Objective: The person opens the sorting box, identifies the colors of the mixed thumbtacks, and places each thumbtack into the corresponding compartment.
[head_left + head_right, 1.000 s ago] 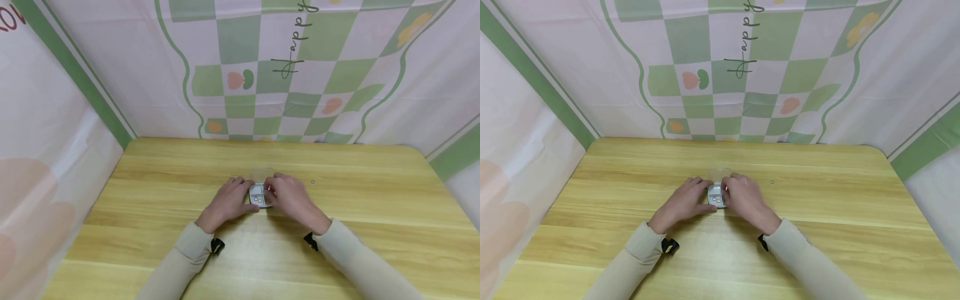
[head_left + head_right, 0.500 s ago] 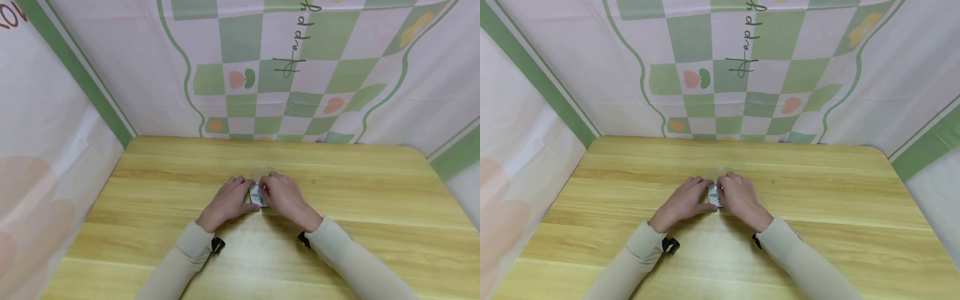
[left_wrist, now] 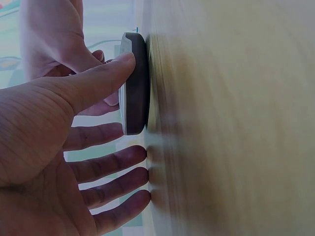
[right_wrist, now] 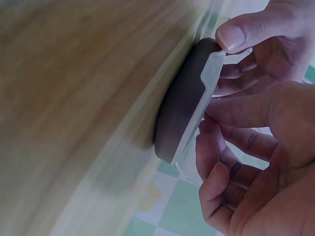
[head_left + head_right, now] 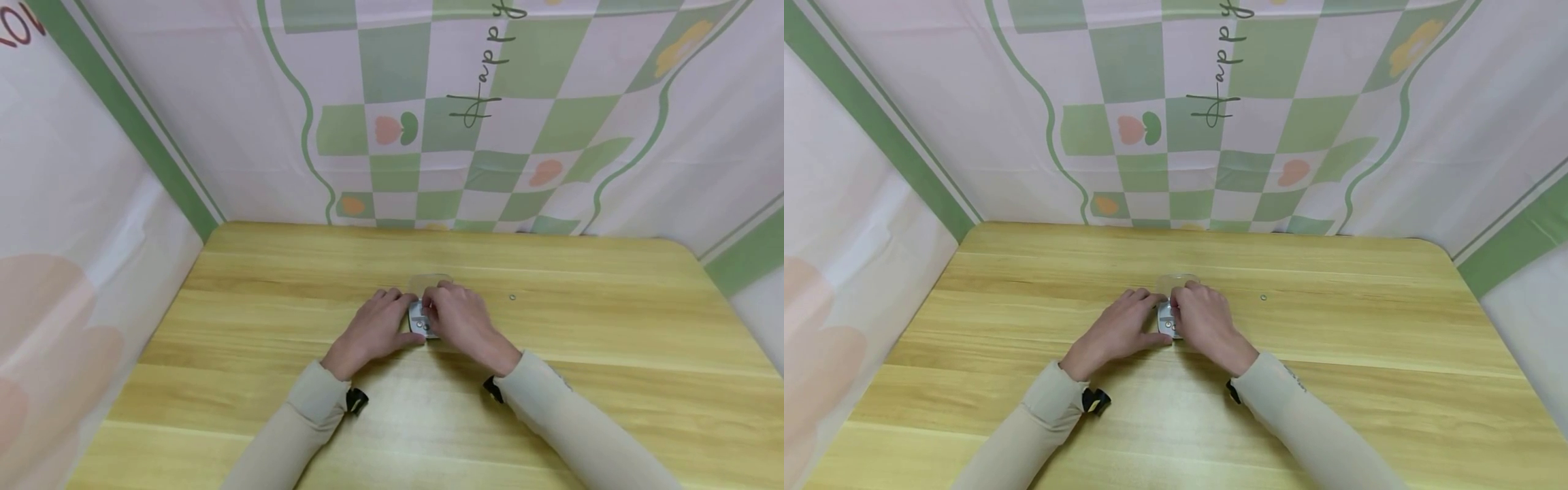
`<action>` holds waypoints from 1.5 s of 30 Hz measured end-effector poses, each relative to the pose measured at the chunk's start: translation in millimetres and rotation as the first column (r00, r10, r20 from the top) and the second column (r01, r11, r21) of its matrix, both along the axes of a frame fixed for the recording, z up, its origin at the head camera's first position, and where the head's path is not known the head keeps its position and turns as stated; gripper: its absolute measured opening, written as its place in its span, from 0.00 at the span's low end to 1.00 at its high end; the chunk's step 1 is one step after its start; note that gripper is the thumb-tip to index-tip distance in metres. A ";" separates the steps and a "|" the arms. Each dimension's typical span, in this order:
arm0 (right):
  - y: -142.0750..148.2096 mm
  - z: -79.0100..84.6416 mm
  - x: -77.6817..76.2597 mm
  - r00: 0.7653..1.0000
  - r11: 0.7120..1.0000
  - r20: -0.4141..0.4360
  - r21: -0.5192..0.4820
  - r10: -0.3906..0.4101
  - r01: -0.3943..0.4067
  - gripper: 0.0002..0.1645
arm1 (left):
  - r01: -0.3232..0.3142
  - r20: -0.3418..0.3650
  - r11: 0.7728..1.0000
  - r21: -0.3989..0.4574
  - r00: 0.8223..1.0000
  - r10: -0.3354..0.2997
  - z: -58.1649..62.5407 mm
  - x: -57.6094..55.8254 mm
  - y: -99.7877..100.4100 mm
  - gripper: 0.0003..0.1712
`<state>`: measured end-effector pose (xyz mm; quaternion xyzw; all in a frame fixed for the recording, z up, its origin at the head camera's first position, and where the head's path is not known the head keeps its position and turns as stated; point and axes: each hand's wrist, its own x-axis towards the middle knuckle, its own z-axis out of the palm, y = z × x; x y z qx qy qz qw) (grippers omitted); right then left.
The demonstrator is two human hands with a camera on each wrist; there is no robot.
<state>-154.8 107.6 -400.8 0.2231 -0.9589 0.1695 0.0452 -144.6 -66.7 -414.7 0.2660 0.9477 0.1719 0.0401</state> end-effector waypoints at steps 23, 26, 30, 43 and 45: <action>4.7 3.0 2.0 1.000 1.000 0.022 -0.003 -0.008 0.008 0.06 | -0.003 -0.005 1.000 0.002 1.000 0.003 -0.2 0.3 0.9 0.40; 7.6 3.6 3.5 0.999 1.000 0.031 -0.017 -0.013 0.013 0.05 | -0.007 0.005 1.000 0.002 1.000 0.007 0.1 0.3 1.2 0.40; 12.0 5.6 5.6 0.999 0.999 0.045 -0.032 -0.028 0.029 0.05 | -0.012 0.016 1.000 0.008 1.000 0.012 0.1 0.4 1.6 0.40; 32.0 13.0 7.7 0.997 0.995 0.036 -0.068 -0.064 0.066 0.06 | -0.027 0.029 1.000 0.000 0.999 0.027 0.6 0.0 2.5 0.41; 36.7 14.4 6.8 0.997 0.995 0.027 -0.064 -0.071 0.072 0.07 | -0.033 0.033 0.999 0.003 0.999 0.033 0.8 0.0 2.5 0.42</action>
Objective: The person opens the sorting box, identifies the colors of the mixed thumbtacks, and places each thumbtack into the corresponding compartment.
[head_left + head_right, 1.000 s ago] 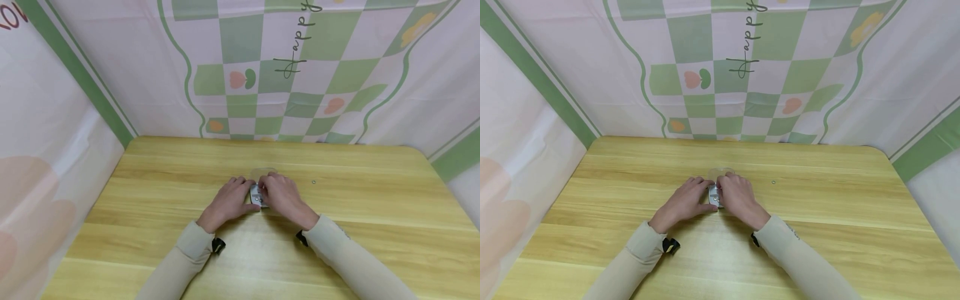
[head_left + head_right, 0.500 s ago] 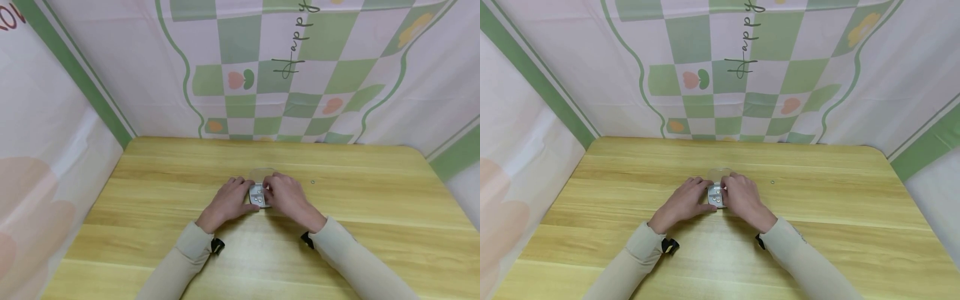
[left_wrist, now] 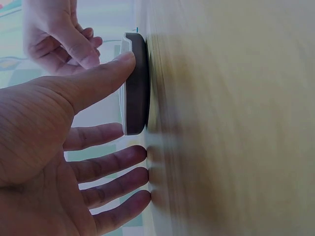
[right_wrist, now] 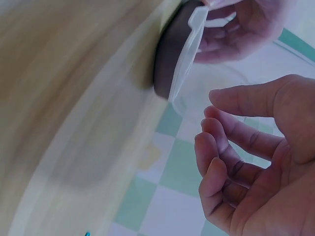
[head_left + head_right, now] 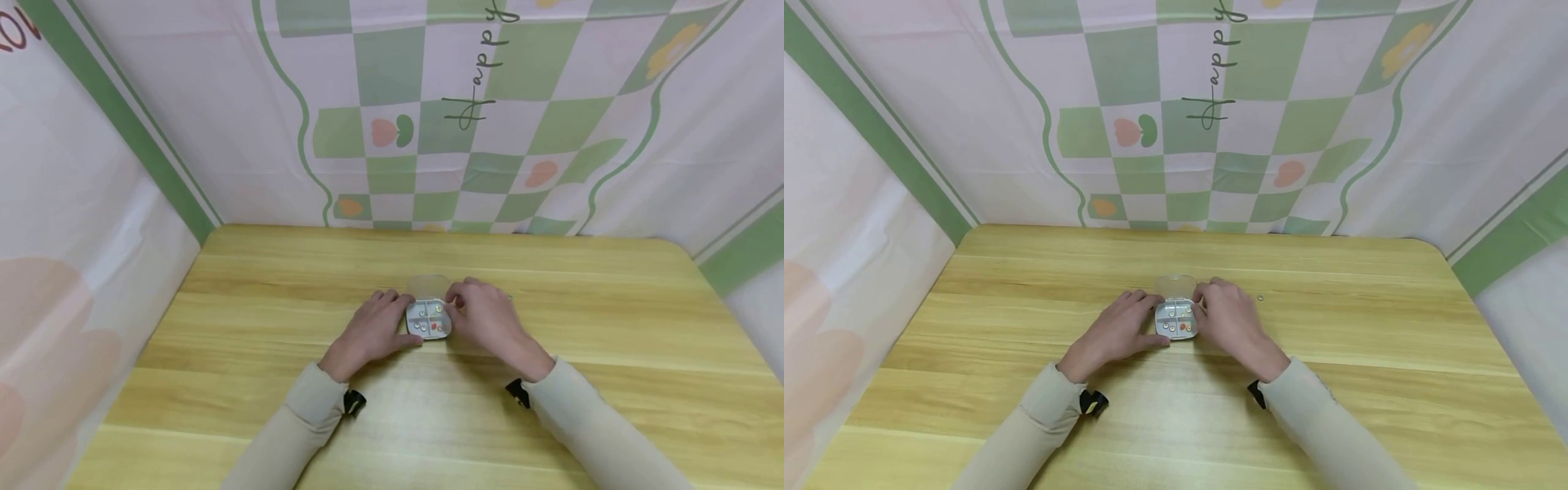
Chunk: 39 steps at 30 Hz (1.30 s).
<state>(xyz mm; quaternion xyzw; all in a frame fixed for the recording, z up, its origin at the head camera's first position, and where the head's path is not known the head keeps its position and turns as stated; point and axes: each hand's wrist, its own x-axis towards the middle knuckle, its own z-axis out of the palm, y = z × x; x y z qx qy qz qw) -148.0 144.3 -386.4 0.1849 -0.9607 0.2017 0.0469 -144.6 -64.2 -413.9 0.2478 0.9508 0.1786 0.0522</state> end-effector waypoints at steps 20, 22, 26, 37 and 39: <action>54.1 -6.6 -19.5 0.992 0.992 0.046 0.060 -0.114 0.111 0.10 | -0.002 0.012 1.000 -0.002 1.000 0.002 -0.5 0.6 0.1 0.44; 59.3 -8.7 -21.3 0.990 0.990 0.063 0.064 -0.128 0.124 0.10 | -0.002 0.014 1.000 -0.002 1.000 0.002 -0.8 0.4 0.2 0.44; 67.9 -10.4 -24.2 0.985 0.987 0.088 0.072 -0.151 0.145 0.12 | -0.004 0.015 1.000 -0.006 1.000 0.004 -1.2 -0.1 0.4 0.44; 78.6 -9.4 -26.6 0.968 0.973 0.139 0.135 -0.206 0.188 0.17 | -0.003 0.006 1.000 -0.006 1.000 0.003 -1.5 1.1 0.5 0.44; 80.3 -8.4 -26.7 0.964 0.969 0.152 0.147 -0.219 0.197 0.18 | -0.002 0.003 1.000 -0.007 1.000 0.002 -1.7 1.1 0.5 0.44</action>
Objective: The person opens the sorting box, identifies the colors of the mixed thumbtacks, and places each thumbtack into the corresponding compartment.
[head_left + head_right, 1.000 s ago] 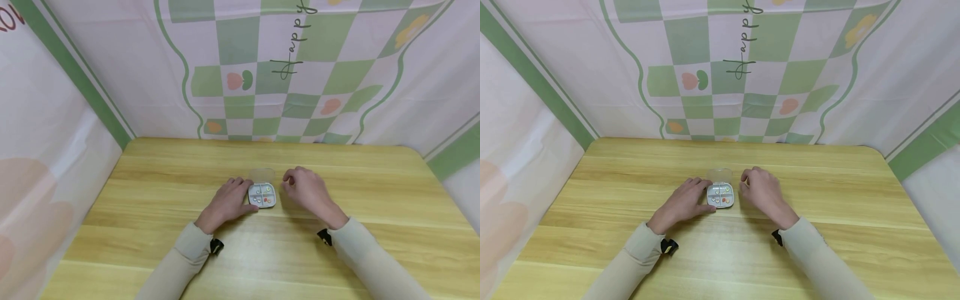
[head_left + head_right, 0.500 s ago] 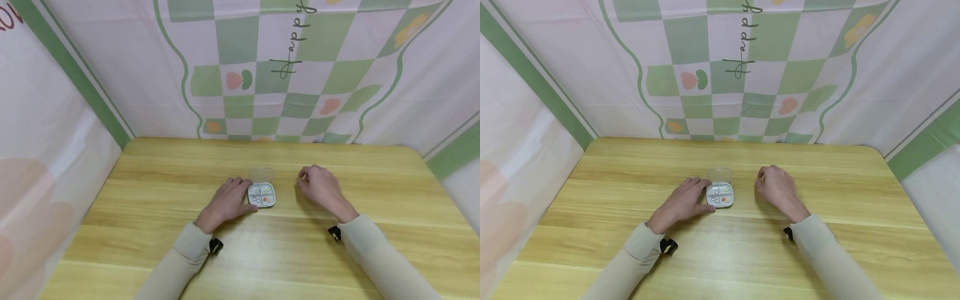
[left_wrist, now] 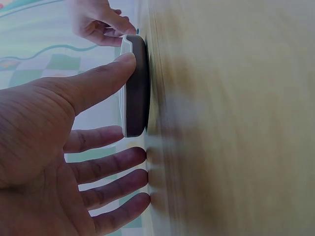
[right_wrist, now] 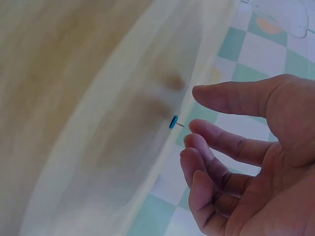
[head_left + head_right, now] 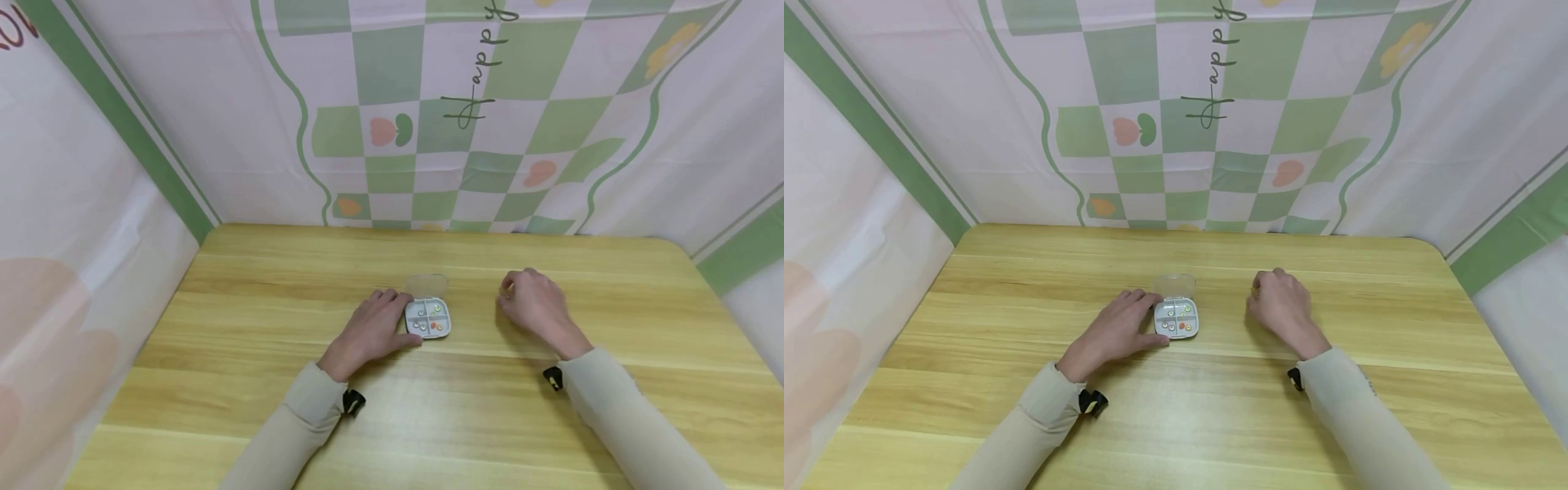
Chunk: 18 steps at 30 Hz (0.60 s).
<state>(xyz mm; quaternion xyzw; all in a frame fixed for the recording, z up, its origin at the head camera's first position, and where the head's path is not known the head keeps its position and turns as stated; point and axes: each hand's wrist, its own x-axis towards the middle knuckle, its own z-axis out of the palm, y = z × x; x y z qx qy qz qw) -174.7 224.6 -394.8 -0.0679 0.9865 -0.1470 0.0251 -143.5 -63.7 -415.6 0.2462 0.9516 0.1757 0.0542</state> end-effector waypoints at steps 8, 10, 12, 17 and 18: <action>8.1 0.5 -0.1 1.000 1.000 0.025 0.019 -0.015 0.015 0.12 | 0.001 0.000 1.000 0.004 1.000 -0.001 -0.4 0.2 -0.1 0.44; 9.2 -0.3 -0.5 1.000 1.000 0.023 0.015 -0.016 0.016 0.10 | 0.002 0.000 1.000 0.003 1.000 -0.002 -0.5 0.0 -0.2 0.44; 9.9 -1.1 -1.0 1.000 1.000 0.013 0.013 -0.016 0.016 0.09 | 0.002 -0.001 1.000 0.003 1.000 -0.002 -0.7 -0.3 -0.3 0.44; 10.6 -2.5 -2.2 1.000 1.000 -0.024 0.015 -0.006 0.006 0.06 | 0.003 -0.004 1.000 0.004 1.000 -0.003 -0.8 -0.8 -0.5 0.44; 10.7 -2.8 -2.5 1.000 1.000 -0.029 0.014 -0.004 0.004 0.06 | 0.002 -0.004 1.000 0.004 1.000 -0.002 -0.8 -0.8 -0.5 0.44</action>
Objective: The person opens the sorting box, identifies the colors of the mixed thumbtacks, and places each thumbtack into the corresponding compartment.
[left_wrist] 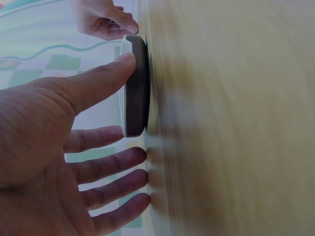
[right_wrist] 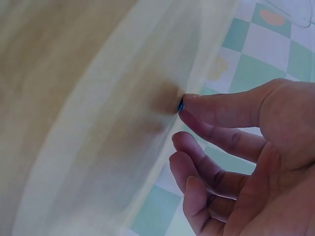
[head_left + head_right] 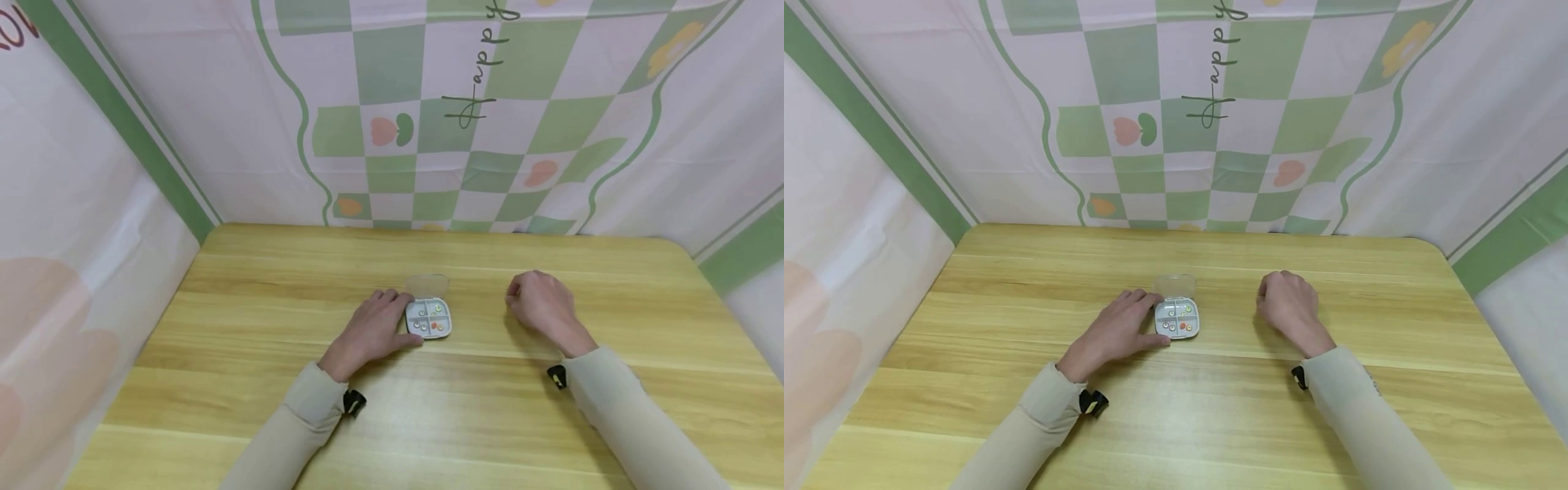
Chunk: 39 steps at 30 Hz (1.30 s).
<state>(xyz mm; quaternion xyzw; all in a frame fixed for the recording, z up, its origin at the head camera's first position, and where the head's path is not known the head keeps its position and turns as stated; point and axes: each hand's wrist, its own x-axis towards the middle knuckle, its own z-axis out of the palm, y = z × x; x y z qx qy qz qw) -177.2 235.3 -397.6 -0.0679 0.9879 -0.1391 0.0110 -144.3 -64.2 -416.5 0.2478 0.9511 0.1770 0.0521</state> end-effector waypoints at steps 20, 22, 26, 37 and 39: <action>-9.4 13.0 4.1 0.999 0.999 -0.017 -0.016 0.044 -0.044 0.05 | -0.002 0.008 1.000 -0.004 1.000 0.002 1.5 0.9 -0.4 0.43; -12.3 15.9 5.5 0.998 0.998 -0.023 -0.020 0.052 -0.053 0.05 | -0.001 0.006 1.000 -0.006 1.000 0.001 1.3 0.6 -0.5 0.43; -19.0 20.7 8.5 0.997 0.997 -0.036 -0.023 0.074 -0.075 0.06 | 0.003 0.001 1.000 -0.006 1.000 -0.003 1.0 0.2 -0.6 0.43; -40.4 25.2 15.3 0.988 0.989 -0.059 -0.030 0.146 -0.148 0.04 | 0.003 -0.003 1.000 0.000 1.000 -0.003 1.6 -0.2 0.3 0.43; -44.2 25.3 16.6 0.986 0.987 -0.063 -0.030 0.155 -0.157 0.03 | 0.003 -0.003 1.000 -0.002 1.000 -0.003 1.5 -0.2 0.4 0.43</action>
